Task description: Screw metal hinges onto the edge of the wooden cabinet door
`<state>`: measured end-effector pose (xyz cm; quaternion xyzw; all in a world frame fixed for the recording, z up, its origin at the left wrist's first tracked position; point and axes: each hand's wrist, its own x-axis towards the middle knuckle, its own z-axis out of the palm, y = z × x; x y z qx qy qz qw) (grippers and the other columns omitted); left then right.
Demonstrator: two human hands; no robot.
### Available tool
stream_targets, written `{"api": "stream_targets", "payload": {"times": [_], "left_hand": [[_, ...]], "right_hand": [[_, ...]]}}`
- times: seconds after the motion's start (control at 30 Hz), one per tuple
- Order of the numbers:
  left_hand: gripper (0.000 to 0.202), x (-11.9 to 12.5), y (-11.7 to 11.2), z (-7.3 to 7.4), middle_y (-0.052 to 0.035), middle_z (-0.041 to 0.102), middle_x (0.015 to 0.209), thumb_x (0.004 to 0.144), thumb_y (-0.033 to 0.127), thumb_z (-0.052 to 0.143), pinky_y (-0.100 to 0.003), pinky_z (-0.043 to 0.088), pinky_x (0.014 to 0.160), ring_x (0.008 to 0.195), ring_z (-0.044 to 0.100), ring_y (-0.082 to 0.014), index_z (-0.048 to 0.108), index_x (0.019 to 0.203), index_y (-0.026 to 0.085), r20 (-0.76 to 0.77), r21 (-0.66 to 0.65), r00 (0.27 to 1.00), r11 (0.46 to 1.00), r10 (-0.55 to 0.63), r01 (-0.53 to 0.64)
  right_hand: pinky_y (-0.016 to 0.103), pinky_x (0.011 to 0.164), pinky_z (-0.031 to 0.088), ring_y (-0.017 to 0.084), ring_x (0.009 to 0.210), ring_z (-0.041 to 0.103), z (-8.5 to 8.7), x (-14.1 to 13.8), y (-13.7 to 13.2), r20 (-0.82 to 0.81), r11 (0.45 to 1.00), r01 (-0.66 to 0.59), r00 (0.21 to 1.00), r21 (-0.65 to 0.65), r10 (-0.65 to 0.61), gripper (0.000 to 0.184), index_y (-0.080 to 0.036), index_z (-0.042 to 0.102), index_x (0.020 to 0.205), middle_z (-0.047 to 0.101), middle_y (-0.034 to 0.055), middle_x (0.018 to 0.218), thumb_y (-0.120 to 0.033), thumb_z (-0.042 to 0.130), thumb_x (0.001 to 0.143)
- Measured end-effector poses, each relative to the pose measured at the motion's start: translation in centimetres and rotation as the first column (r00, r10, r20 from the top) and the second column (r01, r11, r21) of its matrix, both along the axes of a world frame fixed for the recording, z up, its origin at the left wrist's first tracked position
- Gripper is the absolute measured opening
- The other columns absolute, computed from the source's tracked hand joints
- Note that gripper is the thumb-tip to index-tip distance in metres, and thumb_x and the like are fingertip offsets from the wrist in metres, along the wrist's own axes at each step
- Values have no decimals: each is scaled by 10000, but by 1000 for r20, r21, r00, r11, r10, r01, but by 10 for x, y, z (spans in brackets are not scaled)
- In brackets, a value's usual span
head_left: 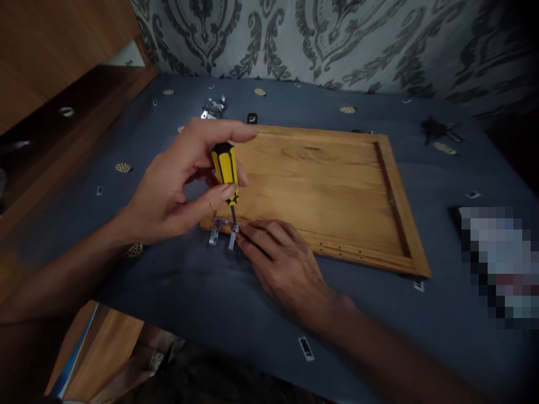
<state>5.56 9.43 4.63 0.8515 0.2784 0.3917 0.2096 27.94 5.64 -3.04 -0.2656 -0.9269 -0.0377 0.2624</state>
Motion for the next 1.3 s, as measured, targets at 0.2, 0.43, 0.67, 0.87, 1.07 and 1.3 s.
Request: {"api": "stream_targets", "payload": {"times": [0.2,0.43,0.67,0.87,1.07,1.3], "left_hand": [[435,3,-7,8,-6,484,1355,943,132,611,-247,642,733,951,737,-112,509,1346,259,144,72,979,985,147,-159],[367,3,-8,9,16,527,1275,967,144,591,-240,640,751,945,735,-90,502,1312,236,108,66,979,981,175,-183],[447,1,-6,3,-5,593,1152,957,102,601,-226,633,804,957,710,-85,480,1371,221,29,33,996,995,89,-90],[458,0,-5,2,7,605,1123,954,95,609,-202,616,798,968,709,-77,477,1375,215,46,6,997,998,62,-62],[435,1,-6,1,1,604,1182,961,142,617,-222,626,772,965,721,-88,488,1364,246,29,19,996,997,79,-80],[423,0,-5,2,-16,593,1185,973,160,606,-216,628,771,963,720,-93,471,1367,233,-27,39,995,995,94,-93]], "right_hand": [[402,922,504,245,1072,616,-2,-1,0,-15,1000,-9,1000,-10,9,251,-128,742,1110,753,105,1125,-86,538,970],[397,898,520,249,1034,627,-1,-1,1,-36,1000,-8,999,19,9,261,-99,748,1066,764,102,1103,-102,498,992],[405,907,518,247,1051,619,-1,0,0,-20,1000,-4,1000,11,5,272,-112,739,1098,758,102,1124,-98,487,997],[395,932,504,242,1064,615,-2,-1,0,-11,1000,5,1000,7,-4,266,-117,738,1099,758,91,1131,-117,487,1008],[402,908,510,244,1067,619,-1,0,0,-16,1000,-5,1000,1,5,245,-124,736,1116,753,106,1126,-89,542,971],[384,913,522,230,1051,627,-1,-1,1,-12,1000,11,1000,29,-11,275,-134,746,1087,764,86,1116,-95,488,997]]}}
